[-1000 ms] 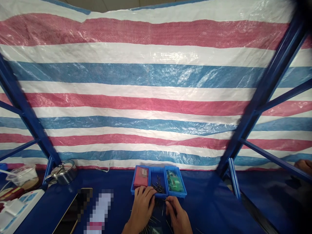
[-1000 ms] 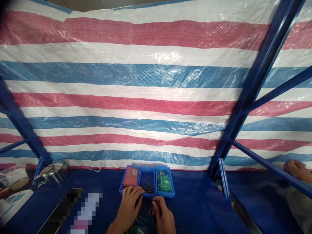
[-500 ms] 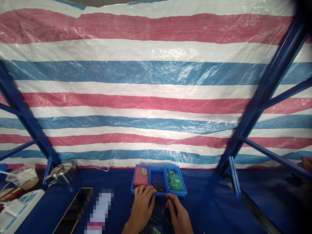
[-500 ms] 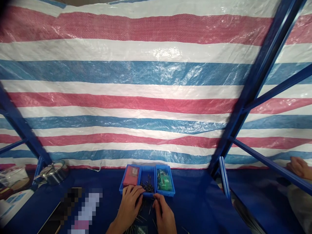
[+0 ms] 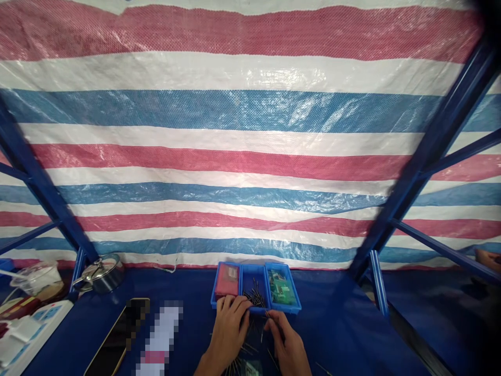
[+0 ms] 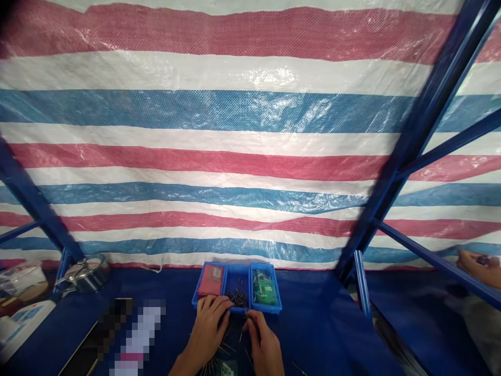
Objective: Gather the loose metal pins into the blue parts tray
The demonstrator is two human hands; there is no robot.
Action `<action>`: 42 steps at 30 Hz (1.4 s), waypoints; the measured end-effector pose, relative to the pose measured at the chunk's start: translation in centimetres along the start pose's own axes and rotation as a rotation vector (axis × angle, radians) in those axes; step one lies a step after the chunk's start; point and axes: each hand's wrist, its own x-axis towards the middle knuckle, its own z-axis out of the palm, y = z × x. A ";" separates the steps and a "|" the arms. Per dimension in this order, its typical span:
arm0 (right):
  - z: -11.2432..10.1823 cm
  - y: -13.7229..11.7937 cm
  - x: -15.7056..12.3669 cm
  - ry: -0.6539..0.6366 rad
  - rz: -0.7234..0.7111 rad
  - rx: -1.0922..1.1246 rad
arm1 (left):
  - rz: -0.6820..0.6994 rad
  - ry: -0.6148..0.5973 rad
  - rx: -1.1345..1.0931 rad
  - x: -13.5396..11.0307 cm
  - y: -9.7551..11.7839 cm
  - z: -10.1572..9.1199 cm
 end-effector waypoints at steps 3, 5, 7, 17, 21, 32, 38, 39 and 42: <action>0.1 0.4 0.0 -0.045 0.020 0.002 | -0.003 0.005 0.003 0.0 0.1 0.0; 0.1 0.5 0.1 -0.048 0.012 -0.003 | -0.003 -0.006 -0.008 0.1 0.1 0.0; 0.1 0.5 0.2 -0.044 0.002 -0.001 | -0.010 -0.024 -0.022 0.0 0.0 0.0; 0.2 0.4 0.0 -0.095 0.018 -0.025 | -0.012 -0.003 0.000 0.0 0.1 -0.1; 0.4 0.7 0.0 -0.103 0.029 0.001 | -0.009 -0.013 0.012 0.0 0.1 -0.2; 0.2 0.5 -0.2 -0.060 0.032 0.013 | -0.028 0.005 -0.042 0.1 0.1 0.0; 0.0 -0.4 0.1 -0.015 0.012 -0.009 | -0.025 -0.005 -0.041 0.1 0.2 -0.1; 0.0 -0.6 0.1 -0.009 0.015 -0.007 | -0.025 -0.010 -0.045 0.1 0.2 -0.1; -0.1 -0.7 0.0 -0.003 0.016 -0.004 | -0.030 -0.014 -0.051 0.0 0.1 0.0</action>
